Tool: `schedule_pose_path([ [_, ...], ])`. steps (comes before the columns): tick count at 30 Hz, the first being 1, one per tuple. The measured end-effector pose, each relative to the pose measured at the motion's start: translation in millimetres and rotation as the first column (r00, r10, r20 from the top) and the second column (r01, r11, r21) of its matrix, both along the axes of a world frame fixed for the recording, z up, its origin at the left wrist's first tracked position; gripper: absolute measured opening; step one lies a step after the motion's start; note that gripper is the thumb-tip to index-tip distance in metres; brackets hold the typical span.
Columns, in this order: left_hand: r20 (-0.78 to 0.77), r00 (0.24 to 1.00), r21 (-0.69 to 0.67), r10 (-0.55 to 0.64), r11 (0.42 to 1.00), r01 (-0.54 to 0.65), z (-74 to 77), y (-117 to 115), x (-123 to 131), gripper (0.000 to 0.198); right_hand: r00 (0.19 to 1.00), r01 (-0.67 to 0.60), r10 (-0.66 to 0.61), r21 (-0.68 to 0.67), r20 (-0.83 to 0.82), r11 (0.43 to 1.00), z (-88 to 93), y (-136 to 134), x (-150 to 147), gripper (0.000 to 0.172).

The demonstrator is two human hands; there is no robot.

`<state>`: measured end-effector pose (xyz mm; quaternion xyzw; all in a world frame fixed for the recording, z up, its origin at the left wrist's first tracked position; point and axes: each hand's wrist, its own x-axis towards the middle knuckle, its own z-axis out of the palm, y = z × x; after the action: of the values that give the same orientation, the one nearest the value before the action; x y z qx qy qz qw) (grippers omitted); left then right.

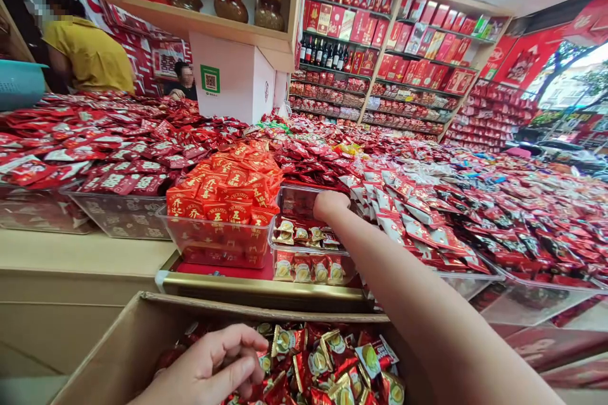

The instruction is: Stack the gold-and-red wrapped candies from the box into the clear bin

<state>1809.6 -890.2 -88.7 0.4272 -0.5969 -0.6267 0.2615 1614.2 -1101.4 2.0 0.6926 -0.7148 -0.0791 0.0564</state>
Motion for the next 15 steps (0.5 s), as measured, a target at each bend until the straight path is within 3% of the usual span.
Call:
schedule_pose_path([
  [6, 0.134, 0.984, -0.051, -0.117, 0.991, 0.125, -2.8, -2.1, 4.7, 0.021, 1.000, 0.015, -0.014, 0.088, -0.008, 0.996, -17.7, -9.5, -6.8, 0.038],
  [11, 0.329, 0.936, -0.151, -0.128, 0.971, 0.186, 5.6, -4.4, 5.0, 0.024, 0.999, -0.015, 0.020, 0.170, -0.029, 0.985, -32.0, -17.9, -12.8, 0.038],
  [15, 0.369, 0.918, -0.183, -0.145, 0.957, 0.225, 9.0, -5.5, 3.4, 0.025, 0.998, -0.034, 0.045, 0.241, -0.039, 0.970, -41.9, -24.2, -14.8, 0.031],
])
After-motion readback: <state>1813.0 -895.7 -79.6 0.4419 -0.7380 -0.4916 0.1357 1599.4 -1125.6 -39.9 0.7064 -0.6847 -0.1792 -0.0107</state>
